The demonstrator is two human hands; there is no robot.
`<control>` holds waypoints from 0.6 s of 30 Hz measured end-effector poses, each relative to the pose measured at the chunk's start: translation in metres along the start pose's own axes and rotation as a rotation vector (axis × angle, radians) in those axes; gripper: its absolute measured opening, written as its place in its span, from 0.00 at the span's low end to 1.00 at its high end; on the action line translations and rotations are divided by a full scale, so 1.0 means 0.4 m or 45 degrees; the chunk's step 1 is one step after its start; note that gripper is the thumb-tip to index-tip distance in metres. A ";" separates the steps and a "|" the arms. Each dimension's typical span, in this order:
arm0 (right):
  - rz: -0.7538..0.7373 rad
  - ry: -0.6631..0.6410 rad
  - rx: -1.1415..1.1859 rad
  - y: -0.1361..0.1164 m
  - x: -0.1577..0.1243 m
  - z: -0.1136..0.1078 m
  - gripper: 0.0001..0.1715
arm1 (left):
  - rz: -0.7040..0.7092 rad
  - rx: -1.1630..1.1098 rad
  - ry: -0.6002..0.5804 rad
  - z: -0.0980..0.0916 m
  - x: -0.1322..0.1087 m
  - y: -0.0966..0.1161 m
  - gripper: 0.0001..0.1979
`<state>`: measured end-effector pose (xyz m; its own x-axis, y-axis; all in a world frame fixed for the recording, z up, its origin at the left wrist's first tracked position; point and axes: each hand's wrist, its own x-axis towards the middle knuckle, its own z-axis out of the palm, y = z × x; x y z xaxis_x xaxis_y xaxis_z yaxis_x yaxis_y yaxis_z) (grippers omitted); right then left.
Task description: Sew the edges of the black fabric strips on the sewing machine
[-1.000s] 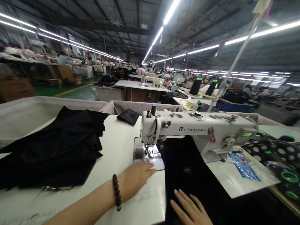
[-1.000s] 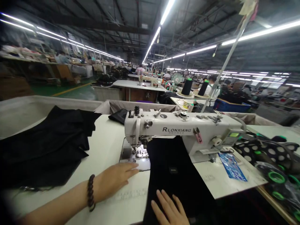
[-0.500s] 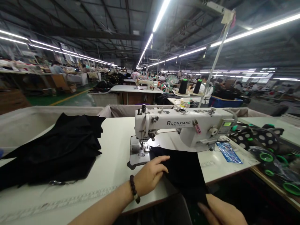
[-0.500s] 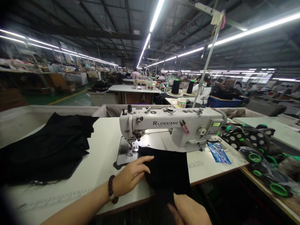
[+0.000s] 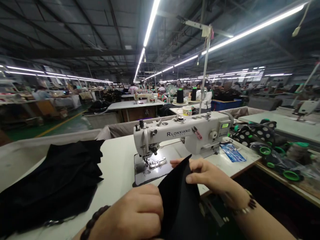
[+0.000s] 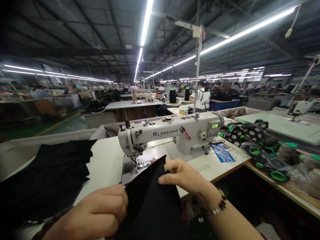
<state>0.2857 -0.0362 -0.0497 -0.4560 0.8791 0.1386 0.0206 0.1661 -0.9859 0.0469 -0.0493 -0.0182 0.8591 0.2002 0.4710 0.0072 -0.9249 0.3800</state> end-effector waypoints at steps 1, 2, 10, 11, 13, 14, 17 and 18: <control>0.025 -0.017 0.089 0.012 0.019 0.010 0.14 | -0.033 -0.016 -0.001 -0.011 -0.013 -0.008 0.20; 0.034 -0.014 0.156 0.021 0.034 0.020 0.15 | -0.089 -0.026 -0.007 -0.023 -0.030 -0.018 0.19; -0.191 0.157 -0.444 0.005 0.108 0.122 0.11 | -0.873 0.134 0.125 -0.096 -0.099 -0.097 0.12; -0.208 0.151 -0.505 0.002 0.115 0.134 0.11 | -0.895 0.079 0.150 -0.092 -0.088 -0.100 0.13; -0.207 0.140 -0.573 0.002 0.126 0.153 0.11 | -0.909 -0.031 0.252 -0.078 -0.062 -0.106 0.11; -0.197 0.148 -0.588 0.004 0.130 0.159 0.11 | -0.910 -0.080 0.319 -0.070 -0.051 -0.109 0.10; -0.184 0.241 -0.561 0.019 0.133 0.164 0.09 | -0.933 -0.171 0.518 -0.050 -0.037 -0.120 0.12; -0.194 0.274 -0.531 0.025 0.131 0.162 0.08 | -0.947 -0.180 0.566 -0.046 -0.038 -0.124 0.12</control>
<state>0.2043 -0.0175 -0.0582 -0.2884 0.8960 0.3376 0.3427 0.4258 -0.8374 0.0241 -0.0003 -0.0296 0.3776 0.8699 0.3173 0.3970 -0.4617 0.7932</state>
